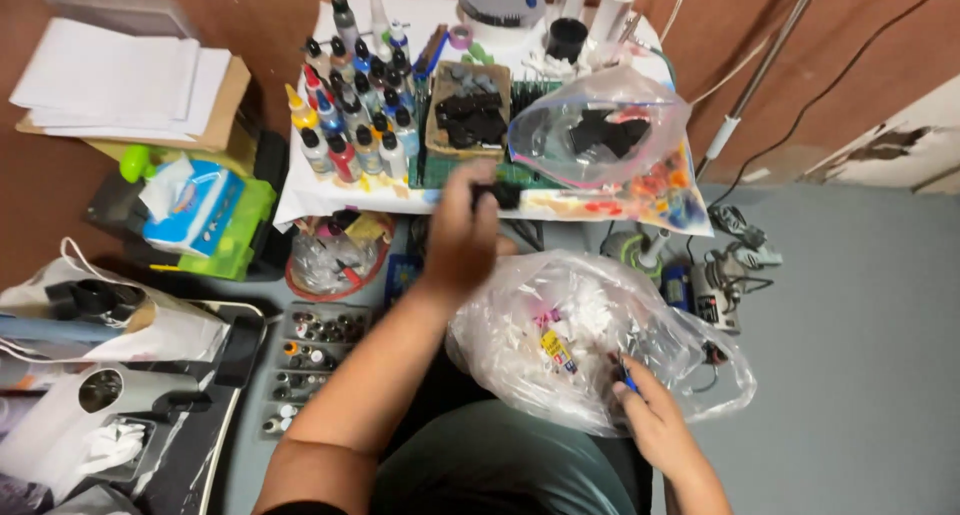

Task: Trimming small plastic model parts from a sprue using side cutters over a waste bag.

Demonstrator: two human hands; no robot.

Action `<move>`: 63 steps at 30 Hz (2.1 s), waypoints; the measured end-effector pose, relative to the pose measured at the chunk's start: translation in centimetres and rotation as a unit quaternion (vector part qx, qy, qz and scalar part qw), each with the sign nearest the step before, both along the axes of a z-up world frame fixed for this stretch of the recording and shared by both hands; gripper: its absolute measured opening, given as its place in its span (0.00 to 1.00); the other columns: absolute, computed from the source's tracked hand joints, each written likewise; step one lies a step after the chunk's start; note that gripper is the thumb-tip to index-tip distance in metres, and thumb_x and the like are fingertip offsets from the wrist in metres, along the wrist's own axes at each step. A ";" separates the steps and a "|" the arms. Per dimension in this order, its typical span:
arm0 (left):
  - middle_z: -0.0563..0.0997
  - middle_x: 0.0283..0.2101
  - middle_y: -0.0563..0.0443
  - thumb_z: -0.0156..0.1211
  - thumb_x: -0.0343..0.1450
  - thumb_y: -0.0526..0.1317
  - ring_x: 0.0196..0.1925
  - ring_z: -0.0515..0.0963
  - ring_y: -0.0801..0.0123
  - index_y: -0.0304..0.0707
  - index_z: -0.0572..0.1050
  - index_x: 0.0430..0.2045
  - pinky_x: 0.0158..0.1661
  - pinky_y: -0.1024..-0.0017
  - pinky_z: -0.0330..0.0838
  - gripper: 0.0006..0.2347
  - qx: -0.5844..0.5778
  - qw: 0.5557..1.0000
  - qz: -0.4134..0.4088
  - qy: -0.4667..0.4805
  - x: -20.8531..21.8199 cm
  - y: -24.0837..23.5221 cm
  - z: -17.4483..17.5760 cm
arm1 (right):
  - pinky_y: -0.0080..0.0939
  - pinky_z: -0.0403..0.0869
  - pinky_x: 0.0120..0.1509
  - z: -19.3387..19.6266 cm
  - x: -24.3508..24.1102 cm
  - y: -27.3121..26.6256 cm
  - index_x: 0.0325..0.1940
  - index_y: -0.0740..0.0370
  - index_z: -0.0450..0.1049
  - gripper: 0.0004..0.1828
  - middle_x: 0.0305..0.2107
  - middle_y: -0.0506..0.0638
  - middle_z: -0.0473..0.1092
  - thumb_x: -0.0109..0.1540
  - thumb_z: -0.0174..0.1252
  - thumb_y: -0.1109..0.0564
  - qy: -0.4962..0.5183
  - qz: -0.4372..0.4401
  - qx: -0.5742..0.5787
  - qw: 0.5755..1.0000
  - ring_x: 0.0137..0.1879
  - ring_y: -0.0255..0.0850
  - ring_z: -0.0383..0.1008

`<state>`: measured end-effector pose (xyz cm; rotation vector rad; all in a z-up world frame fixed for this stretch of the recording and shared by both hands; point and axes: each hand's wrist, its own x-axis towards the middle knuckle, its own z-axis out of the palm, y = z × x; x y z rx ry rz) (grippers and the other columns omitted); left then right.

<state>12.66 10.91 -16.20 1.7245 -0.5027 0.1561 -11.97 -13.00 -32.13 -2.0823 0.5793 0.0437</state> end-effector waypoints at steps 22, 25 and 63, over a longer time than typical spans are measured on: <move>0.77 0.42 0.46 0.53 0.70 0.33 0.50 0.70 0.48 0.38 0.78 0.40 0.50 0.53 0.65 0.08 0.230 0.916 0.196 -0.266 14.5 -4.2 -1.0 | 0.39 0.66 0.38 0.6 0.1 1.6 0.71 0.67 0.65 0.28 0.27 0.51 0.64 0.68 0.39 0.56 -0.152 0.040 0.314 0.936 0.29 0.40 0.64; 0.82 0.34 0.44 0.49 0.70 0.30 0.38 0.76 0.53 0.33 0.80 0.32 0.38 0.60 0.70 0.09 0.087 0.883 0.108 -0.448 11.3 -6.3 -0.5 | 0.38 0.65 0.34 -0.4 0.8 2.1 0.57 0.66 0.68 0.15 0.27 0.51 0.67 0.68 0.44 0.58 -0.176 0.034 0.324 0.929 0.26 0.37 0.64; 0.84 0.30 0.32 0.59 0.68 0.33 0.33 0.87 0.57 0.31 0.70 0.53 0.33 0.71 0.81 0.18 -0.064 0.926 -0.223 0.299 -7.2 -2.9 -6.5 | 0.51 0.82 0.43 2.1 2.4 4.0 0.64 0.78 0.67 0.24 0.42 0.74 0.73 0.67 0.48 0.59 -0.363 -0.040 0.361 0.858 0.40 0.55 0.79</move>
